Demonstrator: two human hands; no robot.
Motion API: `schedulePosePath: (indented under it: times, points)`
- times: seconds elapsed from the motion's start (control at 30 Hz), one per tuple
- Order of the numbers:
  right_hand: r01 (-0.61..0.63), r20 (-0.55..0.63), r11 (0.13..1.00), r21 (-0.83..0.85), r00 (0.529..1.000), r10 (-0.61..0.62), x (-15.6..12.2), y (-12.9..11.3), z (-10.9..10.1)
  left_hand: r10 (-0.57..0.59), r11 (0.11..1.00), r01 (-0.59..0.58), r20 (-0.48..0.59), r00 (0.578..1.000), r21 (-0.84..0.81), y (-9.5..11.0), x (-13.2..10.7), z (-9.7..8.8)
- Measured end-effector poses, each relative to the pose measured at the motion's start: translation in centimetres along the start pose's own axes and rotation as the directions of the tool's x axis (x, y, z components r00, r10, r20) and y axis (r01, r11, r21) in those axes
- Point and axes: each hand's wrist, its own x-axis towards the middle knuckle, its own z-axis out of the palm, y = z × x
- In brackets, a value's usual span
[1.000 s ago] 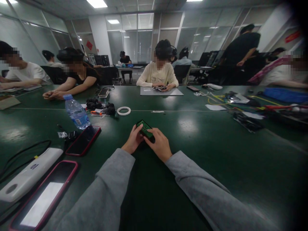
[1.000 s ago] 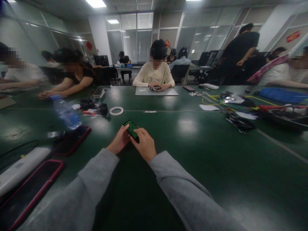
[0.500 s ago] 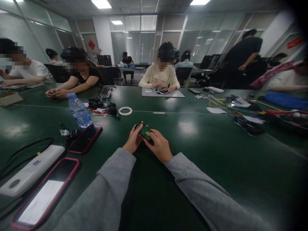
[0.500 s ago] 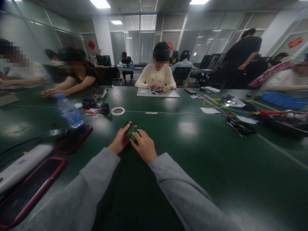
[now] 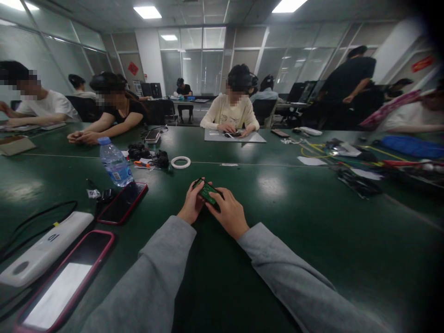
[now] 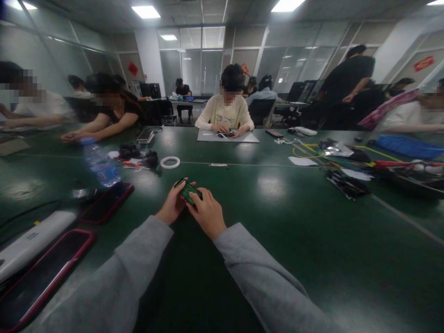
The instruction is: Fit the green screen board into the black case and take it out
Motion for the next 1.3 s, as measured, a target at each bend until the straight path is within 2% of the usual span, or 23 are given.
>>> schedulePosePath:
  times: [0.23, 0.33, 0.4, 0.43, 0.47, 0.5, 0.57, 0.63, 0.67, 0.73, 0.83, 0.9, 0.97, 1.17, 1.3]
  points:
    - [-0.005, 0.028, 0.999, 0.047, 1.000, 0.004, -0.3, -0.1, 0.2, 0.008, 1.000, -0.008, -0.004, 1.000, -0.001, -0.2, 0.2, -0.3]
    - [-0.097, 0.009, 0.977, 0.189, 0.995, 0.097, -0.2, 0.5, 0.5, 0.002, 1.000, -0.002, -0.016, 1.000, 0.030, -0.5, 0.6, -0.5]
    - [-0.203, -0.011, 0.907, 0.368, 0.975, 0.222, 0.1, 1.1, 0.6, -0.029, 0.999, 0.029, 0.015, 0.999, 0.041, -0.6, 0.6, -0.6]
    - [-0.261, 0.003, 0.834, 0.486, 0.955, 0.297, 0.3, 1.4, 0.7, -0.052, 0.998, 0.050, 0.047, 0.998, 0.039, -0.6, 0.6, -0.5]
    - [-0.321, 0.053, 0.722, 0.613, 0.928, 0.368, 0.5, 1.7, 0.7, -0.073, 0.997, 0.070, 0.084, 0.994, 0.034, -0.5, 0.5, -0.5]
    - [-0.380, 0.136, 0.565, 0.732, 0.895, 0.425, 0.7, 2.0, 0.7, -0.091, 0.996, 0.088, 0.122, 0.988, 0.031, -0.4, 0.4, -0.4]
    - [-0.462, 0.343, 0.168, 0.871, 0.816, 0.466, 1.0, 2.2, 0.8, -0.116, 0.993, 0.111, 0.184, 0.976, 0.041, -0.3, 0.2, -0.3]
    - [-0.469, 0.504, -0.196, 0.861, 0.739, 0.447, 1.2, 2.2, 0.9, -0.125, 0.991, 0.114, 0.213, 0.969, 0.062, -0.2, 0.1, -0.3]
    - [-0.447, 0.556, -0.333, 0.830, 0.710, 0.433, 1.3, 2.1, 1.0, -0.122, 0.991, 0.109, 0.216, 0.969, 0.071, -0.2, 0.1, -0.3]
    - [-0.396, 0.634, -0.531, 0.749, 0.660, 0.403, 1.4, 1.9, 0.9, -0.105, 0.993, 0.092, 0.202, 0.974, 0.076, -0.2, 0.1, -0.4]
    - [-0.351, 0.718, -0.696, 0.626, 0.608, 0.339, 1.4, 1.8, 0.6, -0.088, 0.994, 0.076, 0.158, 0.984, 0.079, -0.3, 0.2, -0.3]
    - [-0.351, 0.749, -0.736, 0.579, 0.587, 0.309, 1.4, 1.8, 0.4, -0.072, 0.994, 0.061, 0.133, 0.988, 0.086, -0.3, 0.2, -0.2]
    - [-0.372, 0.752, -0.725, 0.580, 0.587, 0.300, 1.3, 2.0, 0.4, -0.042, 0.995, 0.030, 0.129, 0.991, 0.094, -0.3, 0.2, -0.2]
    - [-0.453, 0.655, -0.543, 0.707, 0.710, 0.260, 1.1, 2.3, 0.9, 0.005, 0.985, -0.014, 0.052, 0.999, 0.175, 0.1, 0.6, -0.9]
    - [-0.454, 0.592, -0.415, 0.789, 0.743, 0.313, 1.0, 2.1, 0.9, 0.011, 0.972, -0.024, 0.055, 0.998, 0.233, 0.1, 0.8, -1.3]
